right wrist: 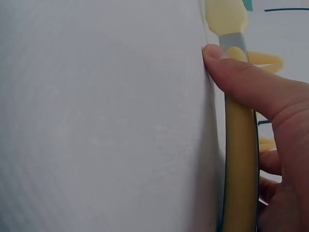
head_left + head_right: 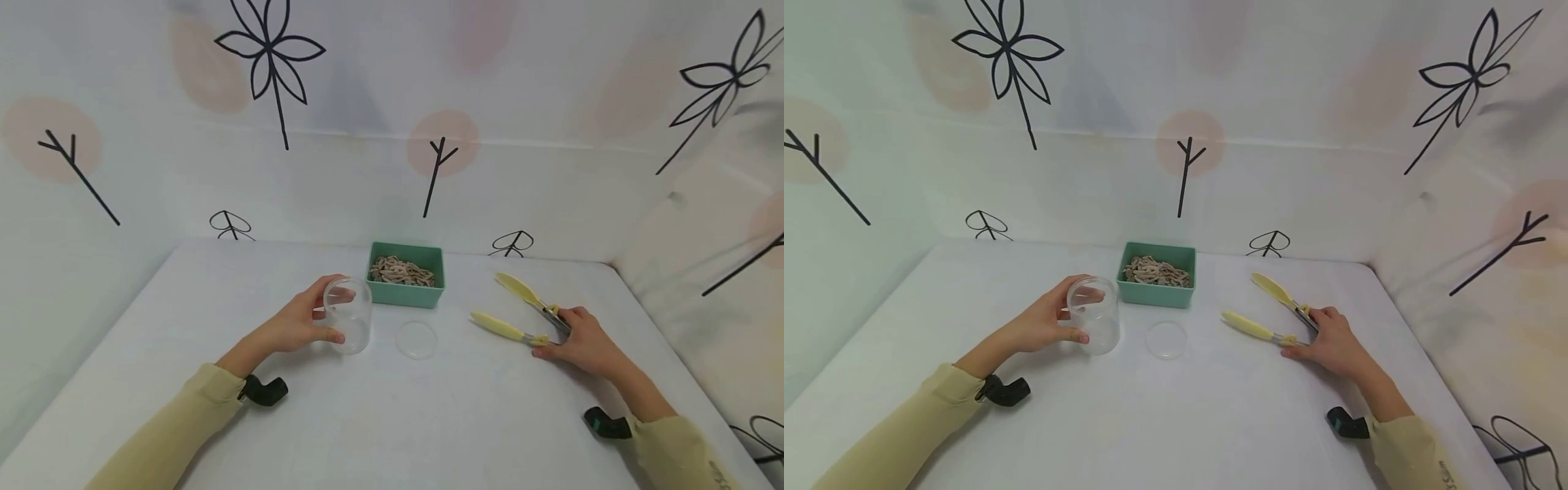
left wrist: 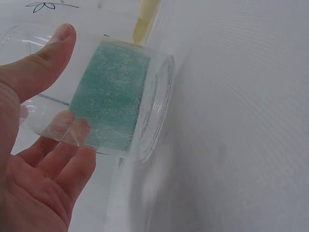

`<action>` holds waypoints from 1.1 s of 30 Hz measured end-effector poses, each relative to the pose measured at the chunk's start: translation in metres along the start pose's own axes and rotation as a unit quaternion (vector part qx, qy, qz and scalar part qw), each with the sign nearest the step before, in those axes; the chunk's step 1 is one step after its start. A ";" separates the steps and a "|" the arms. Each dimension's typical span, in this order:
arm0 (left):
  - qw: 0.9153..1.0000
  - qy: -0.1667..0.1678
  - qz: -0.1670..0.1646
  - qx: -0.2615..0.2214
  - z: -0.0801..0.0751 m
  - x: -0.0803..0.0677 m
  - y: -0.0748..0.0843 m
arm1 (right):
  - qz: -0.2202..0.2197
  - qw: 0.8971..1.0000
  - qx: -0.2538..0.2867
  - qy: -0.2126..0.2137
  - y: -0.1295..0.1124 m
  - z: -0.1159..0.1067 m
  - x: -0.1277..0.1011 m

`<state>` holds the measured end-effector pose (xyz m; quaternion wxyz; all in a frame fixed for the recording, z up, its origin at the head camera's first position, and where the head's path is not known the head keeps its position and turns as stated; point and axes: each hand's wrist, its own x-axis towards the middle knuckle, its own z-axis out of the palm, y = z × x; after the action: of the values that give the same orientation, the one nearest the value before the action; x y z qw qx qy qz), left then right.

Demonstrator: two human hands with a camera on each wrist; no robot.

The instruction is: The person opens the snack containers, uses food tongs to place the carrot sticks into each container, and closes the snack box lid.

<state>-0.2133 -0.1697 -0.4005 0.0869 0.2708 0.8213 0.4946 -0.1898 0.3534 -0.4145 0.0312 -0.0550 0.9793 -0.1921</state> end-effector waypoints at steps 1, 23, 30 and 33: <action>1.000 0.000 0.000 0.002 0.000 0.000 0.000 | 0.000 1.000 0.002 -0.001 0.000 0.000 0.000; 1.000 0.002 0.020 0.006 0.000 0.002 0.002 | -0.024 0.998 0.014 0.061 -0.036 -0.033 0.002; 1.000 -0.002 0.017 0.007 -0.001 0.002 0.004 | -0.053 0.997 0.020 0.048 -0.055 -0.039 0.002; 1.000 -0.001 0.014 0.005 0.000 0.000 0.003 | -0.076 0.996 0.024 0.051 -0.062 -0.041 0.004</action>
<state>-0.2119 -0.1689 -0.3975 0.0789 0.2832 0.8199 0.4913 -0.1910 0.3113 -0.3534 -0.0321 -0.1184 0.9678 -0.2197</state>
